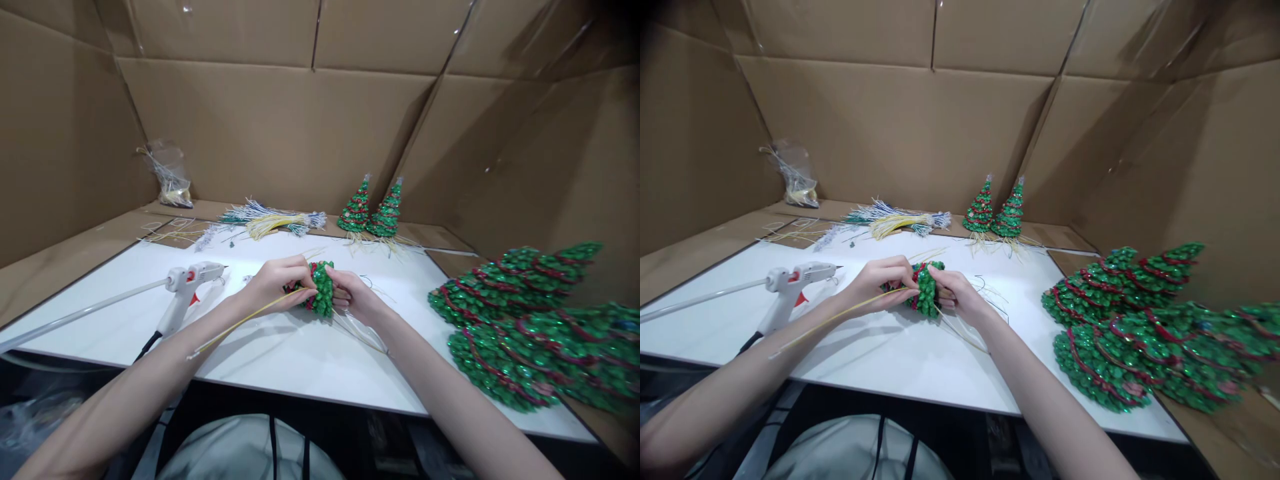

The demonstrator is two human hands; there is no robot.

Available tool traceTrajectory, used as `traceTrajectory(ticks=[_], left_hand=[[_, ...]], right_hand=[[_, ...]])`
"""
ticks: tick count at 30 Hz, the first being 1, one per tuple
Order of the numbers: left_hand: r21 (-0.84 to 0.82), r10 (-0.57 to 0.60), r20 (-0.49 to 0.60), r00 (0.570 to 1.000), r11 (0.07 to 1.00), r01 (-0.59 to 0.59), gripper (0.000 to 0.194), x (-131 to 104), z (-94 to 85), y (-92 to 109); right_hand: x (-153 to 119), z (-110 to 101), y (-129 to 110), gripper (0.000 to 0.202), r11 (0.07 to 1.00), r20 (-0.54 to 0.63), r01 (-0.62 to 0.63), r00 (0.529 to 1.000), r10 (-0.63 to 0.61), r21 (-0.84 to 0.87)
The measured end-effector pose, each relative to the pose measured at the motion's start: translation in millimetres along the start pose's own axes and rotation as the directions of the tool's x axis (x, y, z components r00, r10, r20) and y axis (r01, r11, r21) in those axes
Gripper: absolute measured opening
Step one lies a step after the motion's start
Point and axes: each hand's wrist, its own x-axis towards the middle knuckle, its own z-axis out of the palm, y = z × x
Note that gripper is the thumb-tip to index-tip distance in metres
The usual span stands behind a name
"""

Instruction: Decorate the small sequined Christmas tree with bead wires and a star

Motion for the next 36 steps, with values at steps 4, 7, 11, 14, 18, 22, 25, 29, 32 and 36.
traceTrajectory(ticks=[4, 7, 11, 14, 18, 22, 25, 29, 32, 36], left_hand=[[-0.004, 0.032, 0.024, 0.999, 0.999, -0.032, 0.014, -1, 0.0, 1], [0.0, 0.053, 0.039, 0.998, 0.999, -0.053, 0.011, 0, -2.3, 6], [0.008, 0.052, 0.052, 0.997, 0.999, -0.052, 0.013, 1, -4.6, 10], [0.018, 0.012, 0.049, 0.999, 1.0, -0.013, 0.014, 1, -3.8, 10], [-0.011, -0.071, 0.044, 0.997, 0.997, 0.071, 0.008, -1, -1.0, 10], [-0.095, -0.161, 0.057, 0.985, 0.982, 0.165, 0.004, -1, 2.8, 13], [-0.106, -0.177, 0.046, 0.983, 0.978, 0.181, 0.006, -1, 6.9, 13], [-0.092, -0.162, 0.036, 0.986, 0.982, 0.165, 0.006, -1, 11.4, 11], [-0.082, -0.166, 0.051, 0.985, 0.982, 0.169, 0.005, -1, 11.3, 10], [-0.096, -0.18, 0.072, 0.981, 0.978, 0.187, 0.008, 0, 6.0, 12]], right_hand=[[0, 0, 0, 0.054, 1.0, -0.004, 0.015, 1.0, -0.015, -0.008], [0, 0, 0, 0.054, 1.0, -0.018, 0.014, 1.0, -0.014, -0.015], [0, 0, 0, 0.053, 1.0, -0.012, 0.004, 1.0, -0.005, -0.015], [0, -1, 0, 0.056, 1.0, 0.013, -0.007, 1.0, 0.007, -0.03], [0, -2, 0, 0.059, 0.998, 0.03, -0.018, 0.999, 0.02, -0.06], [1, -3, 1, 0.061, 0.997, 0.036, -0.039, 0.999, 0.041, -0.071], [1, -4, 1, 0.062, 0.995, 0.047, -0.057, 0.997, 0.061, -0.078], [0, -3, 1, 0.061, 0.994, 0.055, -0.049, 0.997, 0.055, -0.093], [0, -2, 0, 0.059, 0.996, 0.047, -0.041, 0.998, 0.045, -0.075], [0, -1, 0, 0.058, 0.998, 0.04, -0.005, 0.999, 0.007, -0.057]])
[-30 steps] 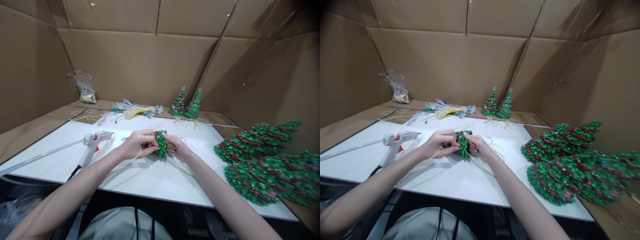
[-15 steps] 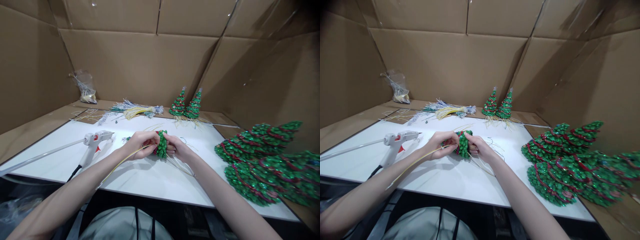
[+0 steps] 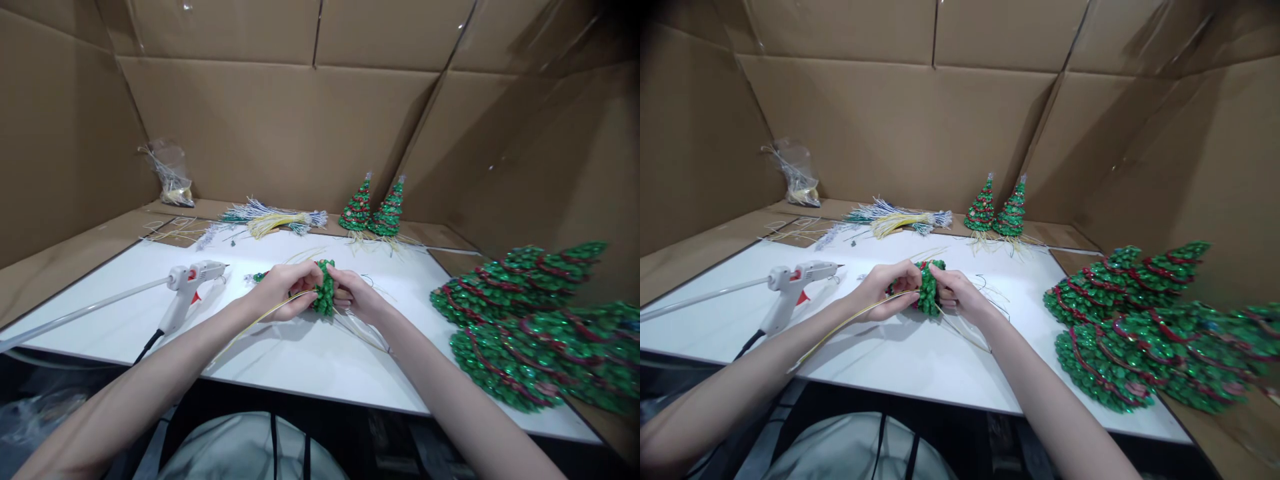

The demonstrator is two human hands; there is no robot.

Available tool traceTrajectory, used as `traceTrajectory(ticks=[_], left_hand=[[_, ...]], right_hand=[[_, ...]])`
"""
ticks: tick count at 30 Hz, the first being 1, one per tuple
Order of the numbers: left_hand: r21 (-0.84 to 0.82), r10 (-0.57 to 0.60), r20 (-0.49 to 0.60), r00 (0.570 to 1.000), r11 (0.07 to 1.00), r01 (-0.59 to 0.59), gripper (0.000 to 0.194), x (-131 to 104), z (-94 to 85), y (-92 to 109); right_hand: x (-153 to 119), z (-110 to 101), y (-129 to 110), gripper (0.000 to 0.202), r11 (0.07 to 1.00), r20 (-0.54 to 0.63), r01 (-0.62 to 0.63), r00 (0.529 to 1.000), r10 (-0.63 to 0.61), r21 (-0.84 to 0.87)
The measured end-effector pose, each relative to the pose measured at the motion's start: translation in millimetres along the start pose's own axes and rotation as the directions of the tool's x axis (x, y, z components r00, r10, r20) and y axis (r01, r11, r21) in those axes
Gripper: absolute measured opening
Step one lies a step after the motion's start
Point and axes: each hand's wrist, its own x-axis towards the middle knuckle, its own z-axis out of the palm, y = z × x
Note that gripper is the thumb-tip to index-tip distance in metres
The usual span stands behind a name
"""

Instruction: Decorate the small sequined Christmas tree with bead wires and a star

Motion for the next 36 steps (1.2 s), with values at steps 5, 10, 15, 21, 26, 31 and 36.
traceTrajectory(ticks=[5, 10, 15, 21, 26, 31, 36], left_hand=[[-0.005, 0.02, -0.038, 0.999, 1.0, -0.021, 0.007, -1, -6.1, 4], [-0.018, 0.018, -0.054, 0.998, 1.0, -0.019, 0.007, -1, -6.2, 4], [-0.021, -0.021, -0.043, 0.999, 1.0, 0.02, 0.005, -1, -1.8, 2], [-0.031, -0.041, -0.03, 0.999, 0.999, 0.04, 0.006, 0, 2.2, -1], [-0.094, -0.064, -0.024, 0.998, 0.994, 0.062, 0.011, 0, -4.7, 0], [-0.134, -0.053, -0.057, 0.997, 0.99, 0.045, 0.01, 0, -7.8, -1], [-0.142, -0.051, -0.038, 0.998, 0.989, 0.046, 0.009, 0, -3.9, -4]], right_hand=[[0, -1, 0, 0.059, 1.0, -0.001, -0.021, 1.0, 0.021, 0.016], [-2, -1, -3, 0.056, 0.994, 0.038, -0.035, 0.999, 0.032, 0.1], [-2, 0, -4, 0.056, 0.996, 0.067, -0.042, 0.997, 0.036, 0.084], [-3, 0, -5, 0.055, 0.998, 0.051, -0.027, 0.998, 0.024, 0.063], [-3, -2, -5, 0.051, 1.0, 0.035, -0.009, 0.999, 0.008, 0.021], [-3, -3, -4, 0.053, 1.0, 0.037, -0.001, 0.999, 0.001, 0.006], [-2, -5, -3, 0.051, 1.0, 0.044, -0.003, 0.999, 0.004, -0.022]])
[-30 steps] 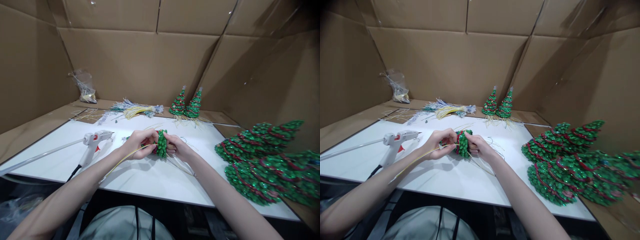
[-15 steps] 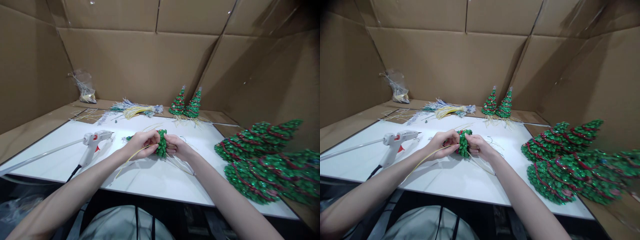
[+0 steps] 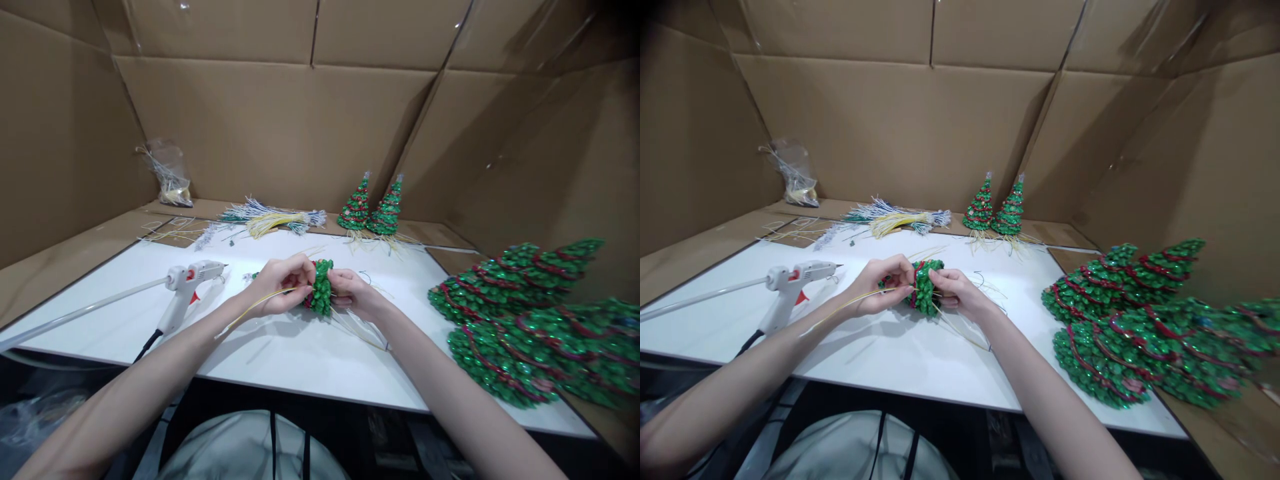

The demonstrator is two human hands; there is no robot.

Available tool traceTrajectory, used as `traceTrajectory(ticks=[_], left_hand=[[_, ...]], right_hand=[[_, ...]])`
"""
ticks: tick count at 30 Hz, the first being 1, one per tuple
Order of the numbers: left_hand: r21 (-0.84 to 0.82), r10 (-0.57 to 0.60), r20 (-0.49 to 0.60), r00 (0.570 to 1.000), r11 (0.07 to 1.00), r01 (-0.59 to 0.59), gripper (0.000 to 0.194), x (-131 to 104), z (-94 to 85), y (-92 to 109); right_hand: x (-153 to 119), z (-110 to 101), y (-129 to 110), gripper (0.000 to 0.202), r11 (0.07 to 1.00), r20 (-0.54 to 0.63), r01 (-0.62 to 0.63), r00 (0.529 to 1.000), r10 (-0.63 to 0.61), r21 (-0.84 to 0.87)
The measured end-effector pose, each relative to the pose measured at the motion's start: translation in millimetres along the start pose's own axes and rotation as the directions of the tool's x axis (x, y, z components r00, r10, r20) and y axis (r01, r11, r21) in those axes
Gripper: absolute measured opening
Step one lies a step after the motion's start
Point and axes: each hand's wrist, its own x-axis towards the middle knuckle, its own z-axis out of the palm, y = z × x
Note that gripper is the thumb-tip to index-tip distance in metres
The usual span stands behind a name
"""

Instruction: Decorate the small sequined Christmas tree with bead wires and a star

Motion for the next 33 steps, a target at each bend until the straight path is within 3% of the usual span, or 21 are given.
traceTrajectory(ticks=[15, 33], left_hand=[[-0.013, -0.029, 0.008, 1.0, 0.999, 0.029, 0.008, -0.4, -8.1, 4.3], [0.03, -0.043, 0.045, 0.998, 0.999, 0.042, 0.006, 1.8, -2.4, 5.2]], right_hand=[[-0.3, -2.0, 0.6, 0.053, 0.999, -0.028, 0.013, 1.0, -0.014, -0.037], [1.9, -4.6, 3.6, 0.052, 0.998, -0.029, 0.029, 0.999, -0.031, -0.063]])
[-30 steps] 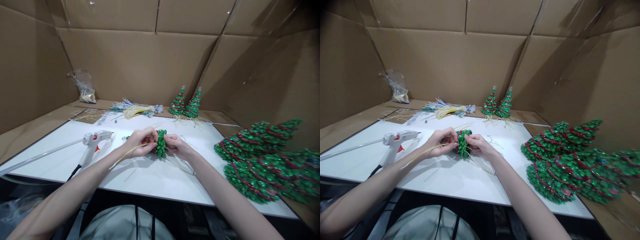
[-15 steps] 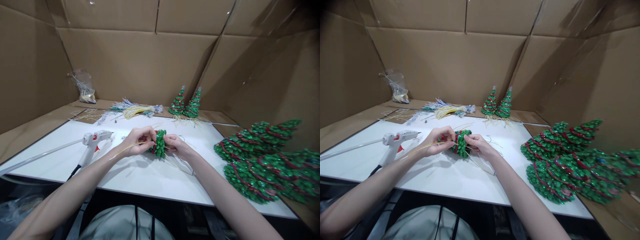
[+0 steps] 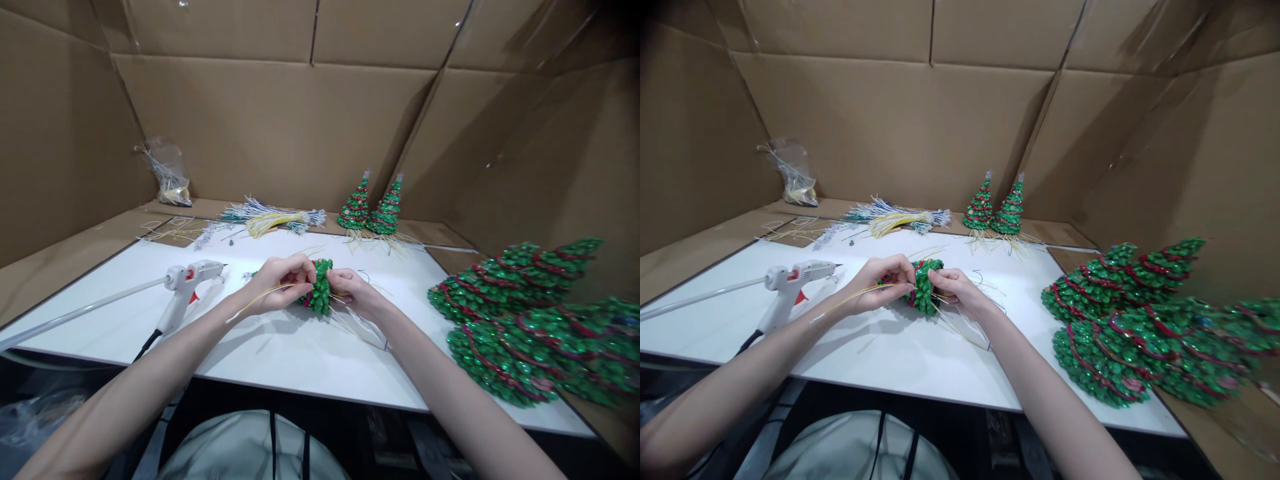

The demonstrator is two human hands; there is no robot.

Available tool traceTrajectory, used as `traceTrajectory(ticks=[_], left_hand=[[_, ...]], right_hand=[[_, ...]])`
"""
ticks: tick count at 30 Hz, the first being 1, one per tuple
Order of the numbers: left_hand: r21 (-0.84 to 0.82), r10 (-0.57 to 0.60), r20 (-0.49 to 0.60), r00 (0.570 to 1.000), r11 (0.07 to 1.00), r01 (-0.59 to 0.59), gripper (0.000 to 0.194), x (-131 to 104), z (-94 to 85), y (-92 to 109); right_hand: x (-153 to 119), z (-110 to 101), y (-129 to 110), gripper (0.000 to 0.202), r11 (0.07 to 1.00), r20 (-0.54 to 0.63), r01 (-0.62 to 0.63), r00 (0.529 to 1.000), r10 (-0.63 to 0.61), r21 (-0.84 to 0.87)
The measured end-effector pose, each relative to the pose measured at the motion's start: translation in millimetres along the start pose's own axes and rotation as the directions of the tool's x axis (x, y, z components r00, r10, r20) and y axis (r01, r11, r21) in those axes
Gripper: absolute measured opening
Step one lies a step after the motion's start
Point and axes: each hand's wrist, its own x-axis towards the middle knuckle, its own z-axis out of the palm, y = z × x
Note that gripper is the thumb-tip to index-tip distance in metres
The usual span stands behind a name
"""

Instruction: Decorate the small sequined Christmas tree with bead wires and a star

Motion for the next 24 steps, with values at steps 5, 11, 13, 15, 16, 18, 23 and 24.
traceTrajectory(ticks=[5, 11, 13, 15, 16, 18, 23, 24], left_hand=[[0.047, 0.024, 0.06, 0.998, 0.999, -0.027, 0.005, 0, 3.0, -5], [0.032, 0.026, 0.082, 0.996, 0.999, -0.029, 0.009, -1, -4.9, 0], [0.026, 0.017, 0.077, 0.997, 0.999, -0.019, 0.008, -1, -8.6, 3], [0.021, 0.002, 0.06, 0.998, 1.0, -0.003, 0.008, -1, -11.2, 5], [0.019, -0.004, 0.05, 0.999, 1.0, 0.003, 0.008, -1, -11.9, 6], [0.02, -0.005, 0.039, 0.999, 1.0, 0.005, 0.008, -1, -12.3, 6], [0.027, 0.052, 0.035, 0.998, 0.998, -0.053, 0.011, 0, -10.2, 2], [0.029, 0.058, 0.039, 0.998, 0.998, -0.059, 0.011, 0, -9.2, 1]], right_hand=[[-1, 4, -2, 0.049, 1.0, 0.018, -0.005, 1.0, 0.004, 0.021], [-2, 6, -4, 0.048, 1.0, 0.017, 0.009, 1.0, -0.009, 0.004], [-2, 6, -5, 0.049, 1.0, 0.01, 0.002, 1.0, -0.002, 0.0], [-3, 6, -5, 0.049, 1.0, 0.005, -0.008, 1.0, 0.008, -0.003], [-2, 6, -5, 0.049, 1.0, 0.004, -0.01, 1.0, 0.01, -0.004], [-2, 4, -4, 0.049, 1.0, 0.011, -0.012, 1.0, 0.012, -0.006], [-1, 2, -2, 0.05, 0.999, 0.036, -0.013, 0.999, 0.014, -0.03], [-1, 2, -2, 0.05, 0.999, 0.032, -0.013, 0.999, 0.014, -0.038]])
